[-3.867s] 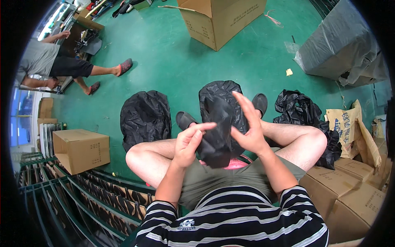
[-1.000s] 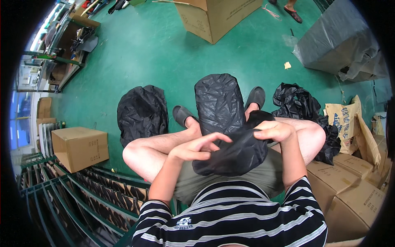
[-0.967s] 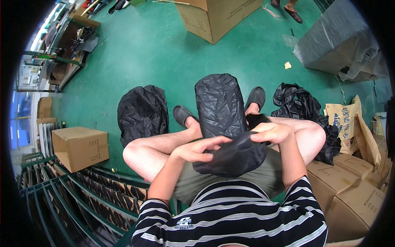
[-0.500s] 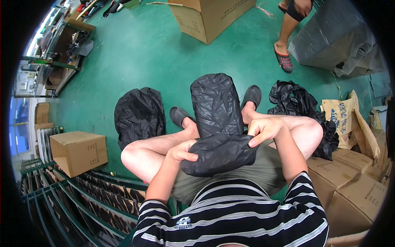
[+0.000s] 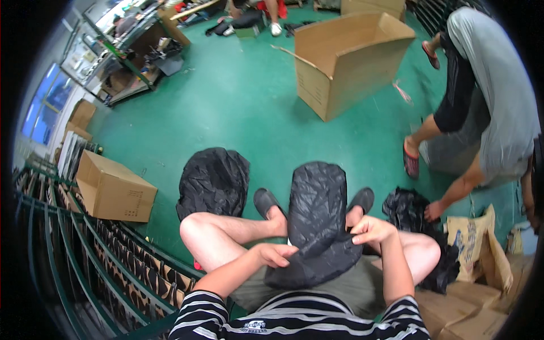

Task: Inspecting and flipping black fabric covers in a warehouse environment.

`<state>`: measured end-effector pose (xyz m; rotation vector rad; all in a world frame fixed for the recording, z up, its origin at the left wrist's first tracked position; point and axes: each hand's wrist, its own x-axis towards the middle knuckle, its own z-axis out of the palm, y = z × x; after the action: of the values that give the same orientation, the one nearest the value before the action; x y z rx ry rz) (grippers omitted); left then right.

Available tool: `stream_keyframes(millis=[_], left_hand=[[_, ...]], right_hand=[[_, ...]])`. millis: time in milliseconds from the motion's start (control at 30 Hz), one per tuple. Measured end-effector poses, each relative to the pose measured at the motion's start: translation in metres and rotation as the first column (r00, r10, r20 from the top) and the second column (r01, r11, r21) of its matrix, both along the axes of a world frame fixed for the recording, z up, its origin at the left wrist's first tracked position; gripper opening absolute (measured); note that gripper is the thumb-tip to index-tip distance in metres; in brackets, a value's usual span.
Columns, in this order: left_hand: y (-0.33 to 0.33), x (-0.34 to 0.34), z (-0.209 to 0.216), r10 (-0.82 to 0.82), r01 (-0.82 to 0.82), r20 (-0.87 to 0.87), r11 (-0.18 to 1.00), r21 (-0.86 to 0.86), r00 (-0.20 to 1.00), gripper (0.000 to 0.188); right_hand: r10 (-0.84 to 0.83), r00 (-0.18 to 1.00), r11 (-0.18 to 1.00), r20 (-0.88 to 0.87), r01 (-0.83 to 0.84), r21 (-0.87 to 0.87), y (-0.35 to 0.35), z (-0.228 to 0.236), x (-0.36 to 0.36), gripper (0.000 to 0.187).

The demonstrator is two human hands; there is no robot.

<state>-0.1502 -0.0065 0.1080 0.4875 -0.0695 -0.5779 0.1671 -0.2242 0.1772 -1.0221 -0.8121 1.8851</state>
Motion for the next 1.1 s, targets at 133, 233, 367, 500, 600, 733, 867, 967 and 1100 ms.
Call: stream_keyframes(millis=[133,233,367,500,600,733,867,967,1100], left_hand=[[-0.030,0.043,0.038,-0.089,0.080,-0.049,0.985,-0.155,0.995,0.057],[-0.027,0.040,0.071,-0.116,0.119,-0.152,0.993,0.007,0.982,0.056],[-0.003,0.019,0.047,-0.169,0.172,0.127,0.985,-0.018,0.977,0.062],[-0.005,0.010,0.026,-0.136,0.113,-0.062,0.953,-0.280,0.989,0.044],[-0.013,0.033,0.055,-0.091,0.042,-0.181,0.965,-0.260,0.979,0.042],[-0.023,0.056,0.070,0.011,-0.075,-0.188,0.940,-0.334,0.982,0.056],[-0.029,0.064,0.100,0.362,-0.374,-0.308,0.927,0.021,0.880,0.070],[-0.029,0.066,0.095,0.454,-0.501,-0.318,0.862,-0.080,0.832,0.067],[-0.029,0.065,0.079,0.494,-0.528,-0.192,0.756,-0.387,0.848,0.070]], right_hand=[[-0.164,0.985,0.985,0.047,0.161,0.064,-0.011,-0.005,0.009,0.017],[-0.084,0.943,0.911,0.322,-0.059,0.408,0.019,-0.004,0.021,0.050],[-0.042,0.986,0.935,0.159,-0.017,0.355,0.016,-0.021,0.035,0.033],[0.154,0.982,0.952,0.113,-0.178,0.247,0.011,0.003,0.029,0.031],[-0.017,0.940,0.970,0.341,-0.067,0.233,0.025,0.044,-0.004,0.048],[-0.472,0.661,0.819,0.583,0.085,0.567,0.046,0.086,-0.055,0.040],[-0.911,0.240,0.393,0.335,0.265,0.881,0.036,0.100,-0.071,0.025],[-0.866,0.438,0.422,0.243,0.377,0.824,0.019,0.093,-0.065,0.031],[-0.798,0.350,0.602,0.490,0.490,0.630,0.036,0.092,-0.077,0.021]])
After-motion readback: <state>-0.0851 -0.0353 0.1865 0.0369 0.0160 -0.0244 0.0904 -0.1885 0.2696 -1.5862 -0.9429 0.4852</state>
